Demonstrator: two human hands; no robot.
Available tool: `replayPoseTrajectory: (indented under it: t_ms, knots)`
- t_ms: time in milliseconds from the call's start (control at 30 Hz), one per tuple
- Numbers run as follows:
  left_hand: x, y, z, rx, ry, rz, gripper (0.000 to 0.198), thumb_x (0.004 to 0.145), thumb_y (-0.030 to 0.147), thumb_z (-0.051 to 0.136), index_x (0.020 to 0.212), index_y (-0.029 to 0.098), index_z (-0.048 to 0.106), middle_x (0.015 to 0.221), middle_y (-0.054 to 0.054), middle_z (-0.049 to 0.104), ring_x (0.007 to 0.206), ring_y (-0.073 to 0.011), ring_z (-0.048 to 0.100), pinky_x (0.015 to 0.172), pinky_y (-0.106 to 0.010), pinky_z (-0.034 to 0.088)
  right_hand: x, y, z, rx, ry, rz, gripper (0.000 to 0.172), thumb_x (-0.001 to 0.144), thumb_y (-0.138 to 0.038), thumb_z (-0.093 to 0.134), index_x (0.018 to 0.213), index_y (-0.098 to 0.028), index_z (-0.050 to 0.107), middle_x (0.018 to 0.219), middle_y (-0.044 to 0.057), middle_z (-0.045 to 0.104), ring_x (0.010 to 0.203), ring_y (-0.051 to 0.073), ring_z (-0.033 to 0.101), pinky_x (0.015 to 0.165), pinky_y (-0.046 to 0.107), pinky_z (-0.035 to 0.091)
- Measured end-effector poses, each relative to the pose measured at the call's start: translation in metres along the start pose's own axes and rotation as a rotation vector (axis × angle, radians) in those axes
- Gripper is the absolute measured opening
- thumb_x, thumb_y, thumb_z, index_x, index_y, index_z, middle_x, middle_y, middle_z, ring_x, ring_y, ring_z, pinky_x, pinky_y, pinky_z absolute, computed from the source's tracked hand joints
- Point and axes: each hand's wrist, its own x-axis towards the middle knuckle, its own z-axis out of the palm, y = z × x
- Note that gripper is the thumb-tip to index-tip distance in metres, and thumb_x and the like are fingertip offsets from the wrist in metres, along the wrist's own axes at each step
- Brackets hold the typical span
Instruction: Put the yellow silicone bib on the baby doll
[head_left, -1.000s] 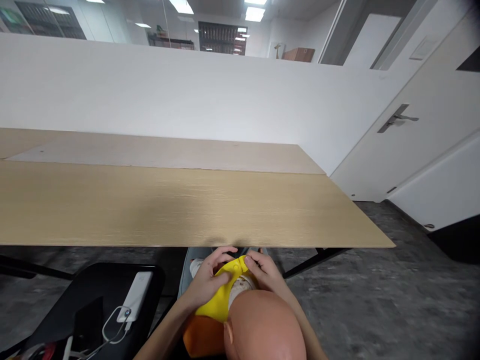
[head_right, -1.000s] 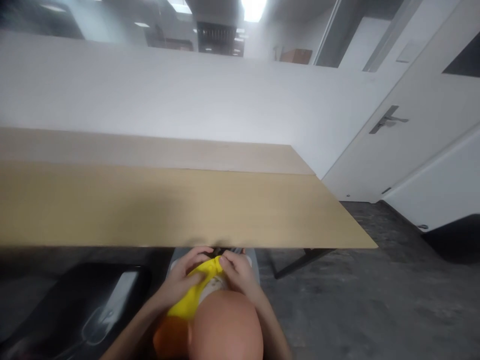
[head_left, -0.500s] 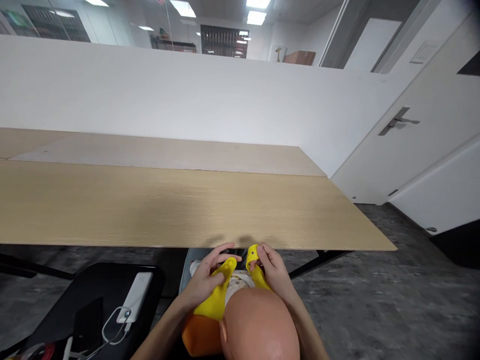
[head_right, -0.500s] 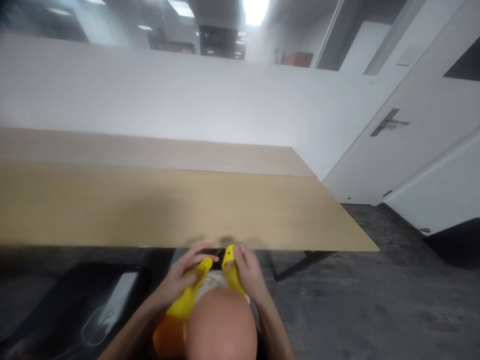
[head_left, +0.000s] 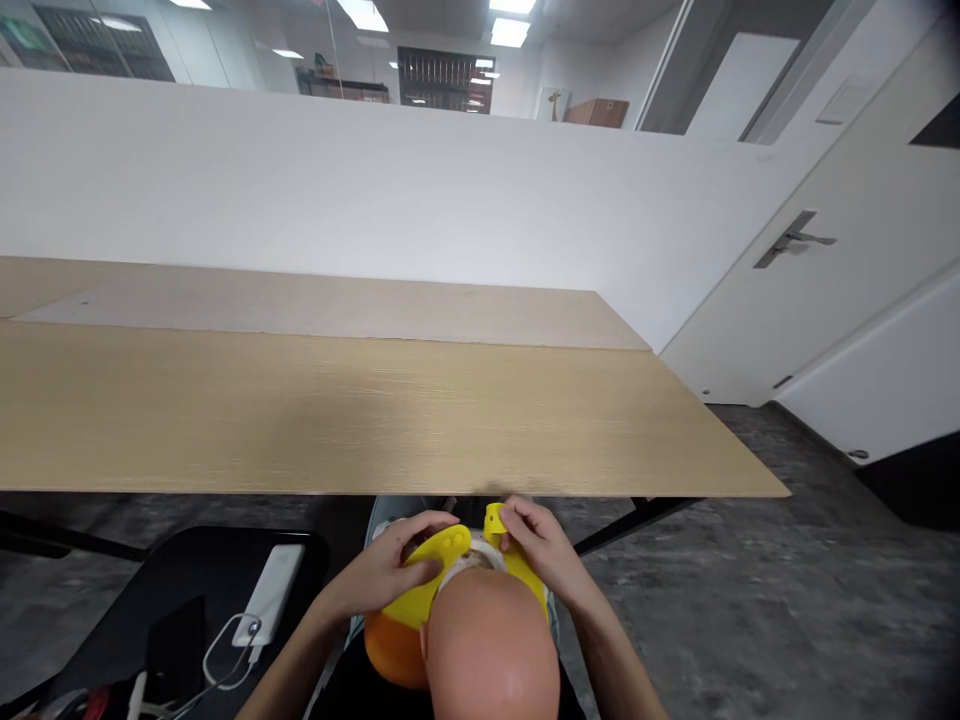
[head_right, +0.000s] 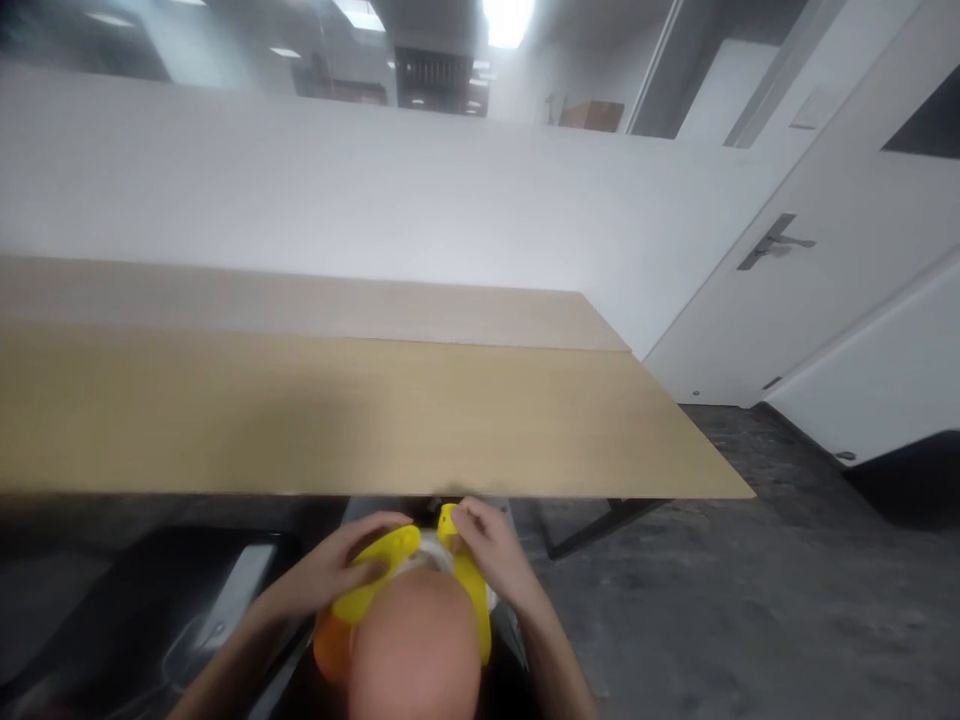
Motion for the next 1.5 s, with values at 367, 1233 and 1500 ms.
replayPoseTrajectory:
  t_ms: [367,1233,1500]
  knots:
    - [-0.006,-0.044,0.005,0.312,0.004,0.050,0.053,0.076,0.022,0.068,0.128,0.026,0.059,0.133,-0.008,0.058,0.124,-0.0281,0.052,0.109,-0.040,0.038,-0.027,0.026,0.006,-0.429,-0.070,-0.116,0.019,0.094,-0.030,0.051,0.107,-0.021,0.060,0.098,0.005,0.055,0.093,0.020,0.052,0.085,0.033,0.040]
    - [0.022,-0.086,0.024,0.717,0.130,0.045,0.058,0.074,0.004,0.040,0.127,0.019,0.056,0.126,-0.010,0.061,0.118,-0.0235,0.053,0.103,-0.038,0.040,-0.053,0.134,0.012,-0.571,0.335,-0.233,0.042,0.098,-0.032,0.042,0.139,-0.026,0.046,0.135,0.009,0.052,0.126,0.023,0.048,0.105,0.038,0.042]
    - [0.014,-0.016,0.010,0.496,0.119,0.270,0.043,0.093,0.025,0.042,0.135,0.023,0.051,0.134,-0.010,0.059,0.120,-0.0249,0.056,0.104,-0.037,0.043,-0.053,0.059,-0.013,-0.440,0.348,-0.426,0.034,0.097,-0.026,0.047,0.129,-0.026,0.055,0.123,0.007,0.062,0.109,0.021,0.060,0.090,0.028,0.048]
